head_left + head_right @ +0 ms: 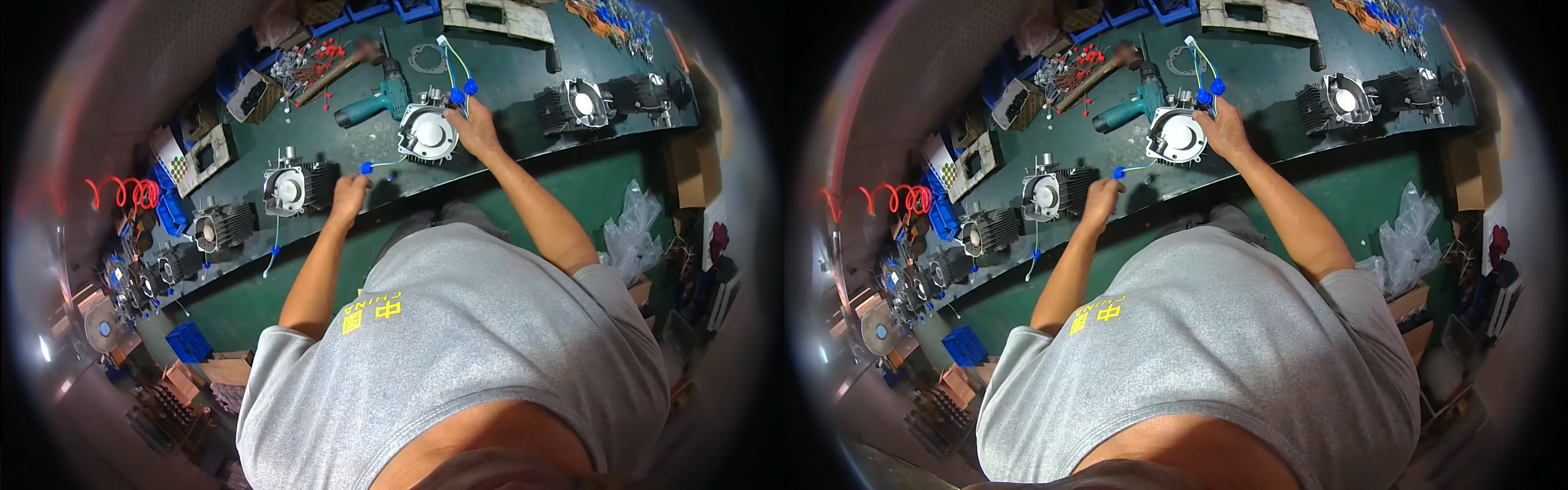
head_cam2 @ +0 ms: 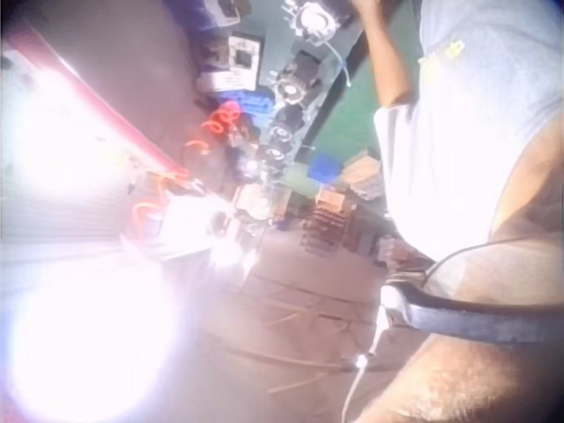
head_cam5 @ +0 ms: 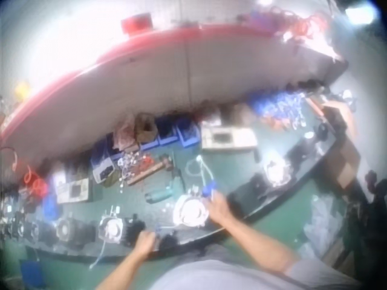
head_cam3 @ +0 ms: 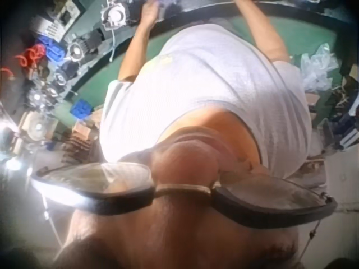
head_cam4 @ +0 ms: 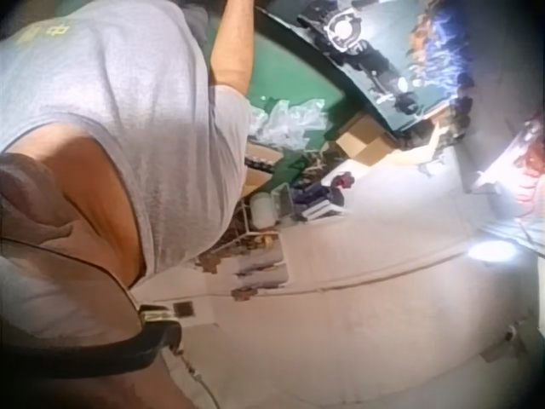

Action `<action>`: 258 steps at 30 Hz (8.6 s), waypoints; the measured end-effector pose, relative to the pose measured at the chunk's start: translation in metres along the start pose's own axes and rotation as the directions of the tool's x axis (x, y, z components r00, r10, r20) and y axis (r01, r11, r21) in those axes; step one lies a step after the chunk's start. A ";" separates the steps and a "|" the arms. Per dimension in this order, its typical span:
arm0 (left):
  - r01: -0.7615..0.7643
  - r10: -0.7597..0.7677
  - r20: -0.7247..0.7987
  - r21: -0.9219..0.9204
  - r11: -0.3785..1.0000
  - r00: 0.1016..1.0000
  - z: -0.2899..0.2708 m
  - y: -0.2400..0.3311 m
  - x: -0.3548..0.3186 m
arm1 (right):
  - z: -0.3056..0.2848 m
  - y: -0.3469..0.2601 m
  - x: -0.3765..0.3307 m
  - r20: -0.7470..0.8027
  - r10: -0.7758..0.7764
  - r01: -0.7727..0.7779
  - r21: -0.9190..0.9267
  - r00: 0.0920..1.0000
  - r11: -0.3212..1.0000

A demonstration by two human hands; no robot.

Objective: The person assembles electrical components on a workbench, connecting wires to motor housings and securing them with tools. They handle multiple units sequentially, attaching wire harnesses and tightening fasteners.

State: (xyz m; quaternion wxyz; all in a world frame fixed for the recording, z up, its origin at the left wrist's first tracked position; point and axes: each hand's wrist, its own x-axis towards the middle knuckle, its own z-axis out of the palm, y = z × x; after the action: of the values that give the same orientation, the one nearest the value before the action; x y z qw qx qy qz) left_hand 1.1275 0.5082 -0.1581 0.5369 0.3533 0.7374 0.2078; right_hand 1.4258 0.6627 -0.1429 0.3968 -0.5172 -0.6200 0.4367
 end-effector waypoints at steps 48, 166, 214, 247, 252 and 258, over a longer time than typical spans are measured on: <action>-0.498 0.589 -0.078 0.453 0.739 0.804 0.010 0.009 -0.021 | -0.013 -0.045 -0.008 0.119 0.387 -0.402 0.148 0.914 0.904; -0.648 0.664 0.179 -0.147 0.748 0.726 0.245 0.318 -0.052 | -0.261 -0.079 -0.023 0.236 0.355 -0.423 0.603 0.904 0.676; -0.305 0.325 0.141 -0.147 0.941 0.935 0.323 0.267 0.047 | -0.352 0.087 0.097 0.082 -0.237 0.244 -0.101 0.968 0.964; 0.307 0.026 0.457 -0.639 0.705 0.889 0.359 0.257 0.069 | -0.347 0.092 0.091 0.025 -0.231 0.231 -0.170 0.973 0.958; 0.379 -0.008 0.494 -0.656 0.652 0.869 0.358 0.259 0.067 | -0.346 0.095 0.091 0.020 -0.236 0.236 -0.166 0.972 0.957; -0.131 0.249 0.177 -0.497 0.858 0.952 0.373 0.257 0.059 | -0.346 0.094 0.090 0.016 -0.237 0.236 -0.184 0.971 0.954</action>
State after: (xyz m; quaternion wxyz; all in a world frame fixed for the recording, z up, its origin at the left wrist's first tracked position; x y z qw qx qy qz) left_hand 1.5435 0.6949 -0.1456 0.6676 0.3030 0.5553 0.3926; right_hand 1.7666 0.8052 -0.1232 0.3985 -0.4753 -0.7137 0.3253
